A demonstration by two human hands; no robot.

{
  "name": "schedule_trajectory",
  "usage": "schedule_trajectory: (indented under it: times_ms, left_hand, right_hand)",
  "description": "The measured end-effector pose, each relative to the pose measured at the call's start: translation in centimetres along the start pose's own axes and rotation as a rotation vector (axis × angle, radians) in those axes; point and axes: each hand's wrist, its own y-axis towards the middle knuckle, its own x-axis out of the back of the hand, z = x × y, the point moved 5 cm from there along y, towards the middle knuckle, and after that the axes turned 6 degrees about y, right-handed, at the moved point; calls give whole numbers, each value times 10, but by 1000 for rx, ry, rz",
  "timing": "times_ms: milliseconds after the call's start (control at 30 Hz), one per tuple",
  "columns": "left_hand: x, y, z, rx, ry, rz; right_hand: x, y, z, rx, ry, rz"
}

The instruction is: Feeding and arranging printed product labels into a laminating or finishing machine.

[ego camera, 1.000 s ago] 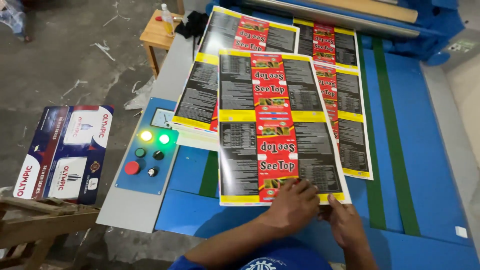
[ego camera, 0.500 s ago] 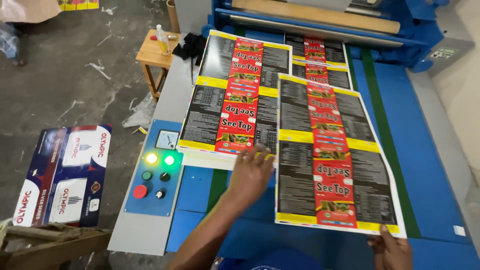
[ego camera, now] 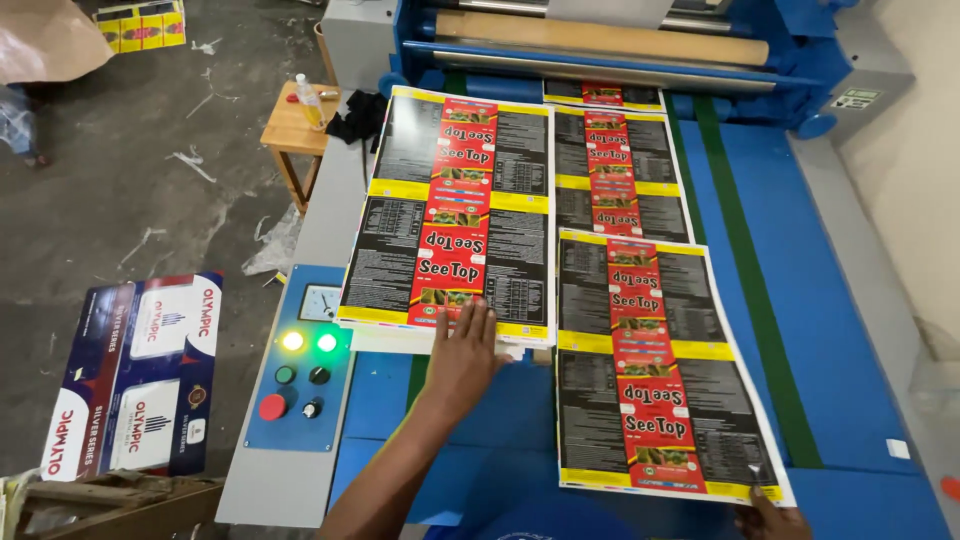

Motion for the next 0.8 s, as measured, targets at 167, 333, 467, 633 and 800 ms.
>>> schedule_trajectory:
  times_ms: [167, 333, 467, 633, 800]
  left_hand:
    - [25, 21, 13, -96, 3, 32]
    - [39, 36, 23, -186, -59, 64]
    - [91, 33, 26, -106, -154, -319]
    - [127, 7, 7, -58, -173, -452]
    - [106, -19, -3, 30, -173, -171]
  right_hand:
    - [9, 20, -17, -18, -62, 26]
    - [6, 12, -7, -45, -62, -23]
    - [9, 16, -11, -49, -187, 52]
    - [-14, -7, 0, -66, -86, 16]
    - [-46, -54, 34, 10, -72, 51]
